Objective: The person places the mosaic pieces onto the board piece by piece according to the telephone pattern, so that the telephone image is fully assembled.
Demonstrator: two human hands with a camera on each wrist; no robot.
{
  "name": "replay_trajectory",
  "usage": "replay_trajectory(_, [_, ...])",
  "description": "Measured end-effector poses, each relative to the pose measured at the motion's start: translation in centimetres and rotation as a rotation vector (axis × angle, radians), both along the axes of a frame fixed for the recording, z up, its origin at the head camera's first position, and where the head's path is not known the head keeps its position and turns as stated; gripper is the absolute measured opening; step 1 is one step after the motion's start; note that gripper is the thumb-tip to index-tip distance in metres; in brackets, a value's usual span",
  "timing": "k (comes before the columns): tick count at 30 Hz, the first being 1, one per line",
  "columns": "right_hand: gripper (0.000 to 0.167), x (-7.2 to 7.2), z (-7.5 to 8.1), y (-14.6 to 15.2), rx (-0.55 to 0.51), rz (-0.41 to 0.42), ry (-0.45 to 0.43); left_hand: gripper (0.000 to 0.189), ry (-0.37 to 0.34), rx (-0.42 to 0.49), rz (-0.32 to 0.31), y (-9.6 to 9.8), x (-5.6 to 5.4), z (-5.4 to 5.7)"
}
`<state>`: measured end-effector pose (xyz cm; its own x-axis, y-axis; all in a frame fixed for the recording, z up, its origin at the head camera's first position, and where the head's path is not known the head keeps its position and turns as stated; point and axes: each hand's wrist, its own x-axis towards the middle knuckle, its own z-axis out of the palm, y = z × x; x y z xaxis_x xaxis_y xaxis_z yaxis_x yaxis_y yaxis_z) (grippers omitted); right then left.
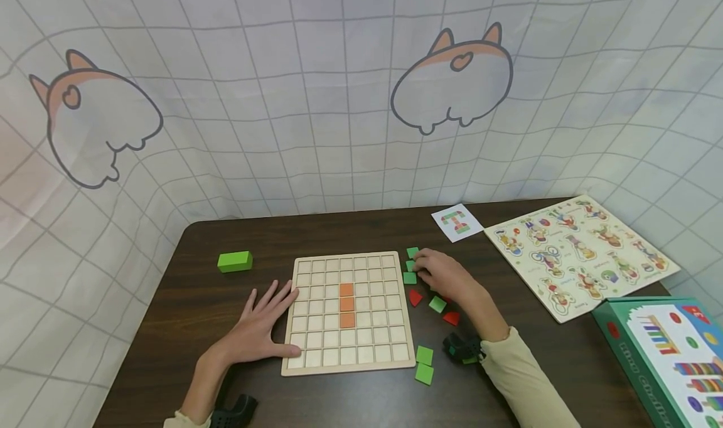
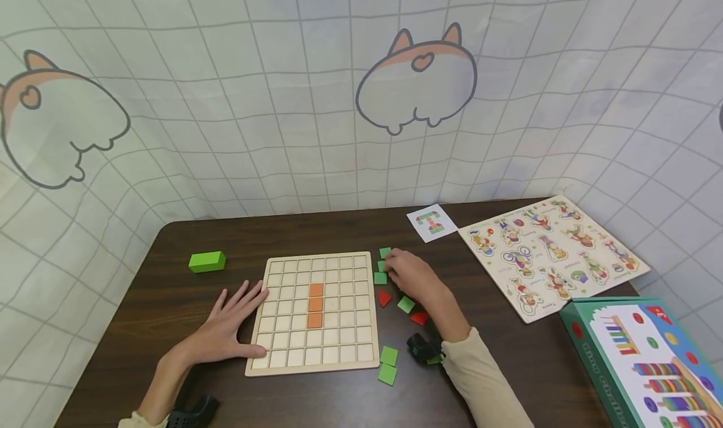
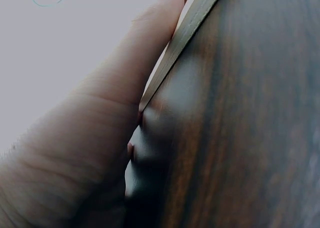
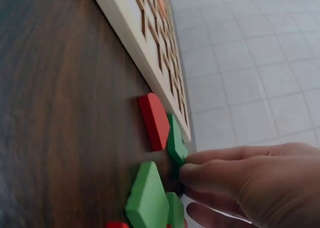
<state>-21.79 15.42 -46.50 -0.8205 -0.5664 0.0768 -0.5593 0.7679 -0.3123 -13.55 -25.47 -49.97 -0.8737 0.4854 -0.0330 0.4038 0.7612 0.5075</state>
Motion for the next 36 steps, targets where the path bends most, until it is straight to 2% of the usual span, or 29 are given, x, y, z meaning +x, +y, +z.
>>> replay_trajectory(3, [0.005, 0.0, -0.2, -0.2, -0.004, -0.027, 0.032, 0.110, -0.003, 0.002, 0.000, 0.0, 0.0, 0.1])
replay_trajectory(10, [0.005, -0.2, -0.4, -0.7, 0.013, -0.090, 0.050, 0.109, -0.003, 0.016, -0.003, -0.4, 0.2, 0.1])
replay_trajectory(13, [0.006, -0.3, 0.1, -1.2, -0.033, -0.086, 0.065, 0.109, -0.003, 0.010, -0.001, -0.5, 0.2, 0.0])
replay_trajectory(16, [0.014, -0.1, 1.0, -2.9, -0.125, -0.027, 0.054, 0.109, -0.005, 0.006, -0.002, -0.6, 0.3, 0.0])
replay_trajectory(19, [0.016, 0.1, 1.6, -5.5, -0.202, 0.097, -0.004, 0.109, -0.001, 0.004, -0.002, -0.6, 0.2, 0.0])
replay_trajectory(23, [0.017, -0.2, 1.3, -8.7, -0.205, 0.224, -0.072, 0.109, 0.000, 0.001, -0.004, -0.5, 0.0, -0.1])
replay_trajectory(28, [0.021, -0.7, 0.7, -10.9, -0.114, 0.249, -0.075, 0.110, -0.012, 0.011, 0.000, -0.4, 0.2, -0.1])
replay_trajectory(31, [0.021, -0.9, 0.4, -11.4, -0.083, 0.243, -0.068, 0.110, -0.012, 0.009, 0.000, -0.2, 0.2, -0.1])
replay_trajectory(36, [0.019, -1.2, 0.3, -11.8, -0.057, 0.281, -0.028, 0.110, -0.012, 0.002, 0.001, -0.1, 0.1, 0.1])
